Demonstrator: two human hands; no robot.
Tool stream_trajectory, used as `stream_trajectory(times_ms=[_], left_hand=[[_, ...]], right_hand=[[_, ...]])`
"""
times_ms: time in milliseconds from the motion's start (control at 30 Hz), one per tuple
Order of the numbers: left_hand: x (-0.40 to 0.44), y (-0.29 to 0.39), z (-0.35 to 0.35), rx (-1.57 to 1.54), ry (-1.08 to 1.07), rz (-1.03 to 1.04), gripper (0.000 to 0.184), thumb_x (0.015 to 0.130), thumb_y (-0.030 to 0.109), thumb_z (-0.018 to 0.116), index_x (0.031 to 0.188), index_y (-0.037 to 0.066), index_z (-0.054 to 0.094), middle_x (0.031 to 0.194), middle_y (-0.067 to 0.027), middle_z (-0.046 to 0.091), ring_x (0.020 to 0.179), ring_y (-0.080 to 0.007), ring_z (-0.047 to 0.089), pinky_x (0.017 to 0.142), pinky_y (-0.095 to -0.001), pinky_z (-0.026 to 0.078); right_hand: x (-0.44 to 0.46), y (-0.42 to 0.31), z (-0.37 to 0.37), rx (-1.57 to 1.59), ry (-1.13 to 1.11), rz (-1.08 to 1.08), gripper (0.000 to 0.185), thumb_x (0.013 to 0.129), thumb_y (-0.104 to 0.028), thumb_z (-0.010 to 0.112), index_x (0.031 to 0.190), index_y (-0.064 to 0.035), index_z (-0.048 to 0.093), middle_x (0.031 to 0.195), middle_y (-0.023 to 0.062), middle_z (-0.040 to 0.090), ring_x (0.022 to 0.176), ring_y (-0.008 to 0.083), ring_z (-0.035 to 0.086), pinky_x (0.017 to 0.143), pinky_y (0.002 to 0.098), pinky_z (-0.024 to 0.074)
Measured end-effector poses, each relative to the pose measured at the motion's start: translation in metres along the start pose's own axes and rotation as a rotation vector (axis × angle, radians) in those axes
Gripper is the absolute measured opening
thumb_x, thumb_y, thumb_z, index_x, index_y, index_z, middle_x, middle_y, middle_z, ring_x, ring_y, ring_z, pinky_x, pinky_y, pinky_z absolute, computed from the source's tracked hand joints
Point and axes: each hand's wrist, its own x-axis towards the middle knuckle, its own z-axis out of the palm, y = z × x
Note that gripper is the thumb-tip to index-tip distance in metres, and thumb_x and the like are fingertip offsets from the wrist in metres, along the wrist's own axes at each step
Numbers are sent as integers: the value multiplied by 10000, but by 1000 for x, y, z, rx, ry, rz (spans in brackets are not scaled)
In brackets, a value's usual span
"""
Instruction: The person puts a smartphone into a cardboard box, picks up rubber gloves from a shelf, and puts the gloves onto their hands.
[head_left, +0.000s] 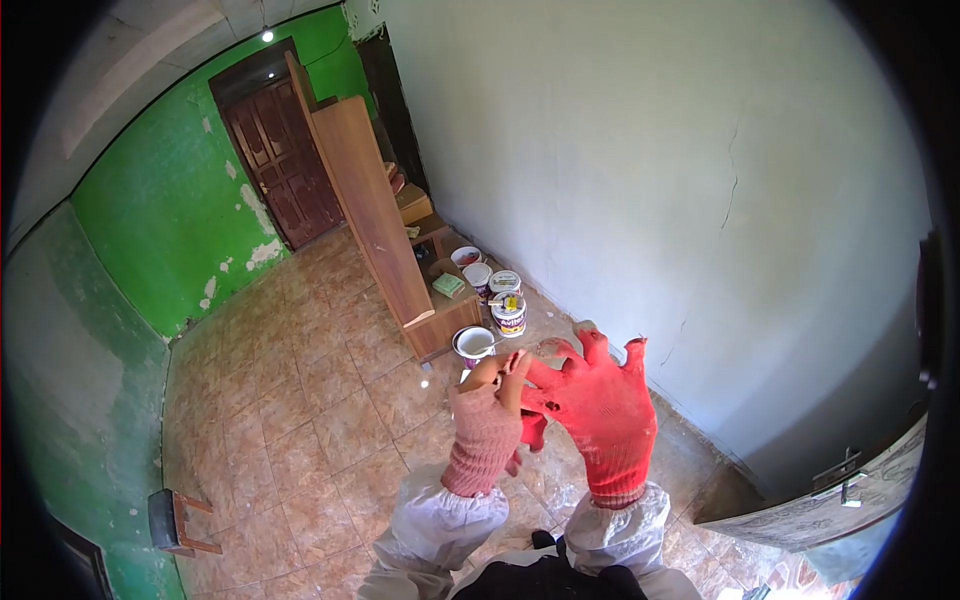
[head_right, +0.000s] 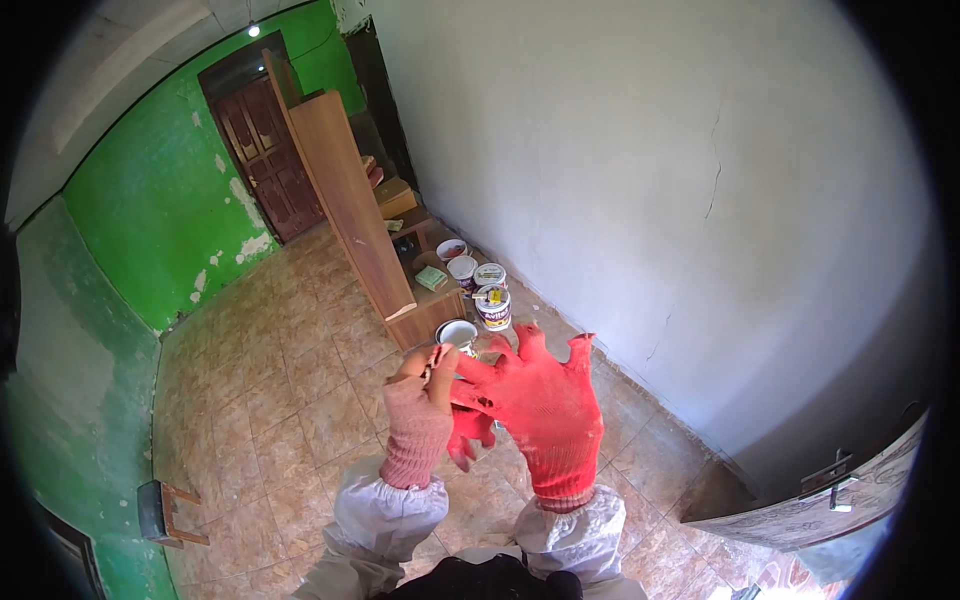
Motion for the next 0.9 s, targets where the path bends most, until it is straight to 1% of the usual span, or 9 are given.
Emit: stream_trajectory(times_ms=[100,200,300,467,700,767,800,833,900], left_hand=[[-13,-6,-1,12,58,59,156,857,152,616,860,-3,627,713,-106,634,648,-180,622,591,-300,462],[-19,-2,-3,-46,18,92,141,852,146,622,820,9,617,669,-85,610,621,-154,602,571,-283,450],[-21,-5,0,-50,-4,100,143,853,156,627,822,16,619,658,-74,598,595,-147,571,550,-277,429],[-31,6,-1,-60,-22,34,75,828,95,645,846,21,641,746,-93,649,661,-205,634,606,-289,485],[-40,9,3,-81,7,50,71,837,79,622,876,31,655,762,-95,654,668,-188,639,610,-283,489],[-48,19,6,-144,-3,-6,73,841,76,614,882,33,656,765,-93,657,665,-183,640,607,-281,489],[-51,23,7,-205,-9,-61,76,845,73,606,888,36,656,769,-91,659,662,-178,641,604,-280,489],[-51,12,13,-183,22,36,89,856,83,597,910,40,654,754,-74,652,634,-165,633,584,-269,486],[-50,7,15,-193,-56,38,91,856,79,597,915,37,652,745,-66,647,624,-160,628,575,-262,481]], right_hand=[[-7,3,4,-162,106,-30,387,791,-382,528,1174,-386,470,1113,-113,537,1026,183,483,748,525,370],[-18,14,8,-250,42,-47,406,799,-391,511,1192,-429,417,1140,-128,517,1013,180,482,757,519,356],[-20,18,5,-333,1,-140,454,833,-484,479,1249,-330,388,1218,-10,487,1113,269,444,838,568,331],[-24,26,10,-3133,251,-222,734,836,-676,330,1278,-89,352,1284,279,381,1239,529,243,972,664,186],[-35,32,22,-3143,263,-186,743,834,-704,319,1309,-132,337,1359,272,326,1251,560,239,986,665,182],[-34,37,21,-3106,308,1,736,828,-709,337,1332,-172,326,1375,267,317,1239,572,258,990,666,181],[-34,38,19,-3107,305,0,736,828,-709,337,1332,-172,326,1375,267,317,1239,572,258,990,666,181],[-34,36,16,-3116,296,11,730,827,-710,338,1337,-187,319,1371,269,321,1233,574,268,985,667,190],[-36,38,15,-3127,285,17,725,826,-710,339,1342,-202,312,1367,270,326,1227,576,278,980,668,199]])
